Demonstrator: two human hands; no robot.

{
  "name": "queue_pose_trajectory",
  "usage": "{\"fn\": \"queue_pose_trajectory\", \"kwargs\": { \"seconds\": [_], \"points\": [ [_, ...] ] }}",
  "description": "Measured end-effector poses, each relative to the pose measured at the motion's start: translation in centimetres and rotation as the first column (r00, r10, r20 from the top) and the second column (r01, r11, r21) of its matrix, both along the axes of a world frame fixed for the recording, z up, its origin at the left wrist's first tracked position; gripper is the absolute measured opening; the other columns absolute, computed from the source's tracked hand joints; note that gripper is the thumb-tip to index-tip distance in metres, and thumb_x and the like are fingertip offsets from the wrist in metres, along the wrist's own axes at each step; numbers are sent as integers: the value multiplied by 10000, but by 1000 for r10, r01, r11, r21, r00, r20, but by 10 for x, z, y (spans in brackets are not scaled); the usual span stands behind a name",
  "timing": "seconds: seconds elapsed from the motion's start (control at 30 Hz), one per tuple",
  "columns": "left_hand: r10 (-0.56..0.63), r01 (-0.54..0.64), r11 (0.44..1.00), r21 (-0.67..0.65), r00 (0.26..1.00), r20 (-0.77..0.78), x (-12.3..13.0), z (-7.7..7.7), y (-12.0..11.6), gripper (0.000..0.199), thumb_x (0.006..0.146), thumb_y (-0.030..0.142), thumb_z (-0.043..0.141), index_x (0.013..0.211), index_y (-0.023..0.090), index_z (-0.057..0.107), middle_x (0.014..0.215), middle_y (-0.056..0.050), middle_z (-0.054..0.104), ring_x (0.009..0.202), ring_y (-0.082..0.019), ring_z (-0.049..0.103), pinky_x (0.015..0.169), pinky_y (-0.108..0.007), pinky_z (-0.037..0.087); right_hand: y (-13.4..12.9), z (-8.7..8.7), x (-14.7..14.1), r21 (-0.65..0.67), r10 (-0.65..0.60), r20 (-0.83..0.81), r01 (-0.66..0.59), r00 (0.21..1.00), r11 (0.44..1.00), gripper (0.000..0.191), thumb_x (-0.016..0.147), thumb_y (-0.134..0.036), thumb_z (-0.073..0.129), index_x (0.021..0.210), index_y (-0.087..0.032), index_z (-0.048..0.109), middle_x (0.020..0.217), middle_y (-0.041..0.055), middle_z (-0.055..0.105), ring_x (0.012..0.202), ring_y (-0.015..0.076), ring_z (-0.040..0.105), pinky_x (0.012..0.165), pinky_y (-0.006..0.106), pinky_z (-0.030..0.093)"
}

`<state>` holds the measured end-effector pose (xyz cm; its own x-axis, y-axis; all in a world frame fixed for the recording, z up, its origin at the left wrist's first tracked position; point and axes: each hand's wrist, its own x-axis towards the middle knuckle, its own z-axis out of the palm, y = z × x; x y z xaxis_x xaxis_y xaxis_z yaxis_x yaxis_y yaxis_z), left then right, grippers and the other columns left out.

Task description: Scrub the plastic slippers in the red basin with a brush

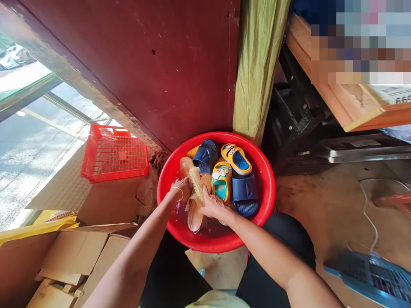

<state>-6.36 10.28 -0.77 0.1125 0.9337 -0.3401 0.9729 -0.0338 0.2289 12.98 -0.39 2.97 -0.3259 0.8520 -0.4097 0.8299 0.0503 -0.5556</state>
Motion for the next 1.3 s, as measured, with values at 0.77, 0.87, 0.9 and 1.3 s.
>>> {"fn": "queue_pose_trajectory", "kwargs": {
  "seconds": [0.77,0.87,0.9,1.3],
  "points": [
    [47,-33,933,358,998,-30,6,62,-79,694,932,365,503,1566,155,313,1603,-166,392,1469,-322,384,1187,-471,331,-4,51,47,114,100,125,-114,987,987,772,872,-160,557,1585,-93,266,1337,233,644,1209,339,638,964,410,491],
    [-53,60,920,388,998,-29,13,68,-110,570,950,392,484,1477,177,463,1468,-149,560,1369,-302,502,1142,-420,386,-8,62,61,155,106,142,-128,984,980,653,892,-132,508,1532,-169,384,1313,182,668,1184,314,652,960,399,487],
    [-87,95,925,369,996,-37,16,68,-119,523,950,398,488,1430,191,520,1402,-139,618,1331,-304,537,1137,-427,386,-10,65,66,172,101,163,-129,981,977,614,898,-126,496,1506,-175,424,1294,177,677,1173,310,657,955,395,487],
    [-354,389,912,130,906,-231,47,109,-154,506,888,283,588,1393,260,581,1220,-95,741,1272,-325,605,1179,-565,308,-36,81,89,359,-66,219,-17,973,933,523,1003,-175,327,1515,-158,430,1255,189,669,1120,290,645,916,376,458]
  ]
}}
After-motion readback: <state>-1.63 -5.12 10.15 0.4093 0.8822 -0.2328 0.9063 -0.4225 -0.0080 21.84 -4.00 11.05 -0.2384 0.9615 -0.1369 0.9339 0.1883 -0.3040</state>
